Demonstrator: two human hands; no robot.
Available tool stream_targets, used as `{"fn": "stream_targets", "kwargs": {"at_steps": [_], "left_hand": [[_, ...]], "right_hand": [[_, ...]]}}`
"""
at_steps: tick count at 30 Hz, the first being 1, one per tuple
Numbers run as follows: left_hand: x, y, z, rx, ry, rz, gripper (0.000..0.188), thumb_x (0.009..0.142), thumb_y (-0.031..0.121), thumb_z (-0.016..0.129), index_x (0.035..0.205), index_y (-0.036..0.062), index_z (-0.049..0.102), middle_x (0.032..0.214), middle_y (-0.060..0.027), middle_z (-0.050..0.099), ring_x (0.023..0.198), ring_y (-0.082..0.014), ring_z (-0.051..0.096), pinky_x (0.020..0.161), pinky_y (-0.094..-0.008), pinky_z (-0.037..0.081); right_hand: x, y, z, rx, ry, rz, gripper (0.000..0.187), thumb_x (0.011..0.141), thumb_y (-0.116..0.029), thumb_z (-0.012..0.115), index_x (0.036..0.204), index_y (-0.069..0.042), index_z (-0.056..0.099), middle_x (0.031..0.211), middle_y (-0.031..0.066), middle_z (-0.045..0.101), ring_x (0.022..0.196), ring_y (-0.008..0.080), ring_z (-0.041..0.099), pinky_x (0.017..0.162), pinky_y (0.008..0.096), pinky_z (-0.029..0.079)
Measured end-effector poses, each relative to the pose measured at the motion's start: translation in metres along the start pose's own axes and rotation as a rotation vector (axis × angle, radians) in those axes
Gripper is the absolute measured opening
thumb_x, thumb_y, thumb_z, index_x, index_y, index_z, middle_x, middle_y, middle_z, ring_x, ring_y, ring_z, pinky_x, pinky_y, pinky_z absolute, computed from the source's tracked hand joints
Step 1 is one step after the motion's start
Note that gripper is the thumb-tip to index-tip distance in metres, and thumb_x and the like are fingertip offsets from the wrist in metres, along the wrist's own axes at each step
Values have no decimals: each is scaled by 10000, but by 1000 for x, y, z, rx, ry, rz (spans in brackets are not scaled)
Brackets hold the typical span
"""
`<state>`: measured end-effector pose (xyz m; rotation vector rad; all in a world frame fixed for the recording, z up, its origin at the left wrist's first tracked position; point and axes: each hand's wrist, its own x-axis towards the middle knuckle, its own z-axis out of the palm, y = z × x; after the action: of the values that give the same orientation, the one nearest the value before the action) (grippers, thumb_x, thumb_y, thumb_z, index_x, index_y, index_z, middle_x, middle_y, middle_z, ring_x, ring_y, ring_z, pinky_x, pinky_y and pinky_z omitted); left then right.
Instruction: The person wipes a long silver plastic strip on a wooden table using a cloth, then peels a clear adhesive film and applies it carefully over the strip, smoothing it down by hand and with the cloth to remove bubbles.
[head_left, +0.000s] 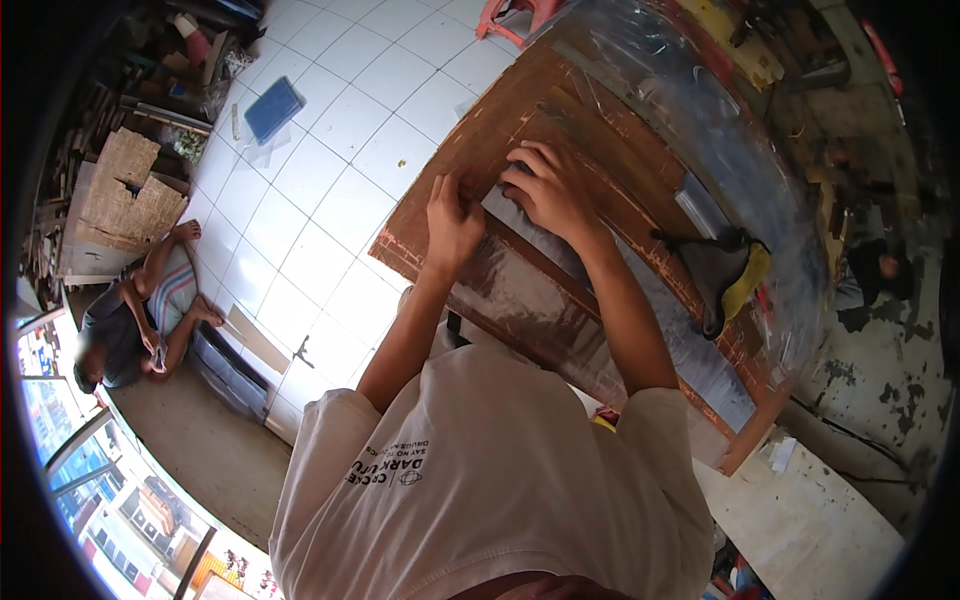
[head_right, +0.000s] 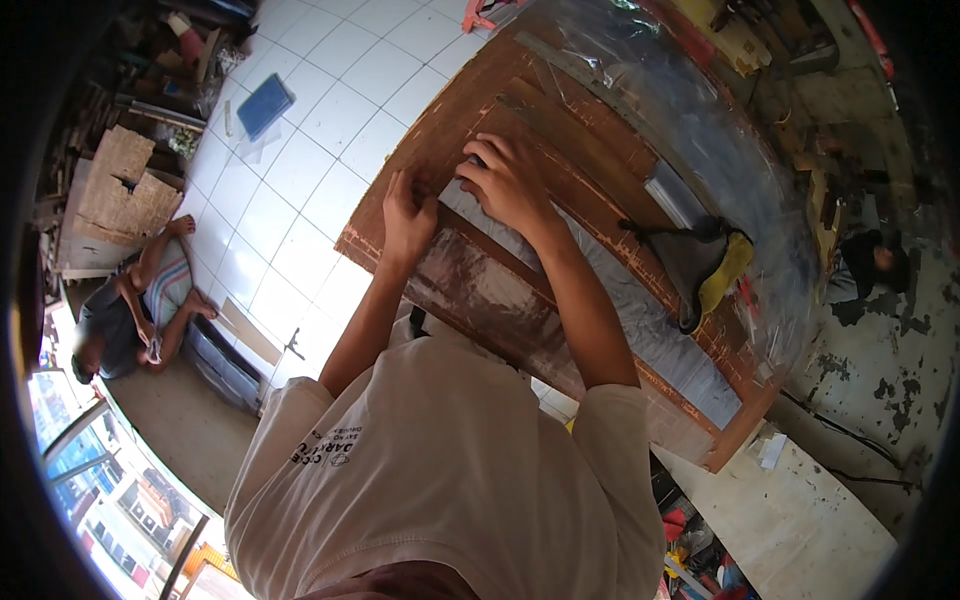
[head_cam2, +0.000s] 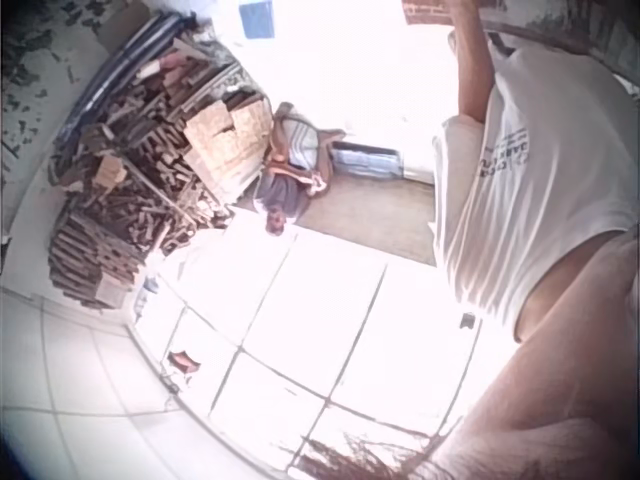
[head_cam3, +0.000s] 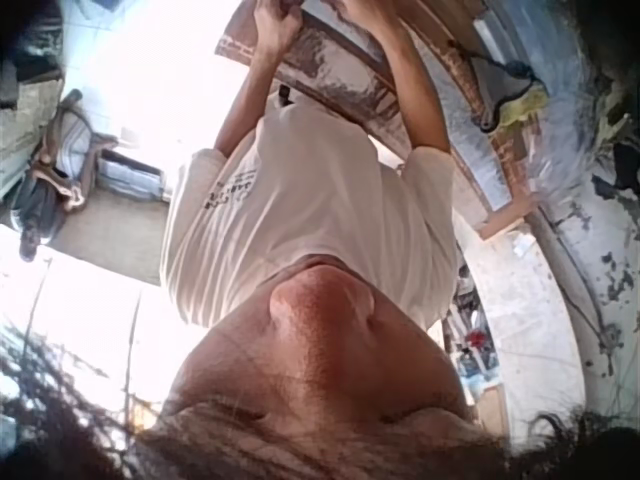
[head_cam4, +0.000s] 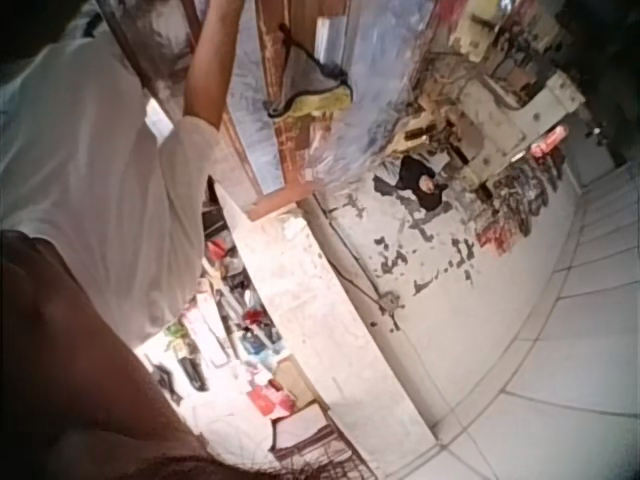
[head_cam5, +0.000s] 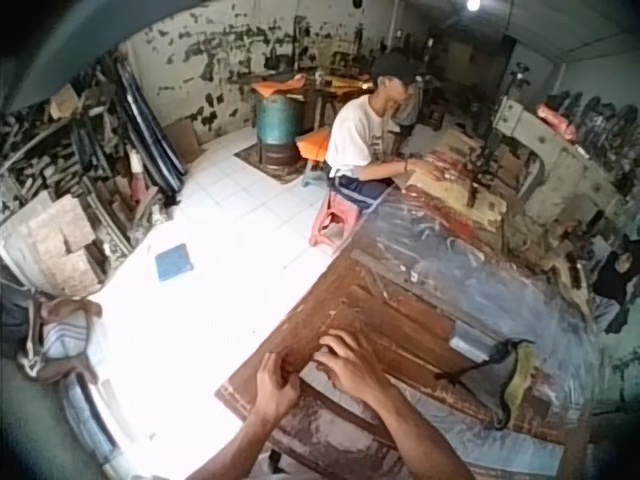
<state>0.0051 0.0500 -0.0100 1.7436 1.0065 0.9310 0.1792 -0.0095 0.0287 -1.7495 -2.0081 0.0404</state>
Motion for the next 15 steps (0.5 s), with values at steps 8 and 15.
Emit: {"fn": "stream_targets", "kwargs": {"at_steps": [8,15], "left_hand": [[3,2,-5,21,-26,19,282,764,-42,569,1038,-23,630,885,-173,578,749,-306,595,671,-356,495],[8,49,-16,-231,-478,-91,260,921,130,606,1123,-25,656,994,-128,687,909,-197,652,800,-296,495]], "right_hand": [[4,-1,9,-109,28,-62,112,817,-88,637,915,-141,643,1057,43,510,1038,252,509,884,425,415],[-38,-30,11,-24,498,171,162,827,-78,688,967,-157,670,1075,79,495,1011,275,516,837,384,420]]}}
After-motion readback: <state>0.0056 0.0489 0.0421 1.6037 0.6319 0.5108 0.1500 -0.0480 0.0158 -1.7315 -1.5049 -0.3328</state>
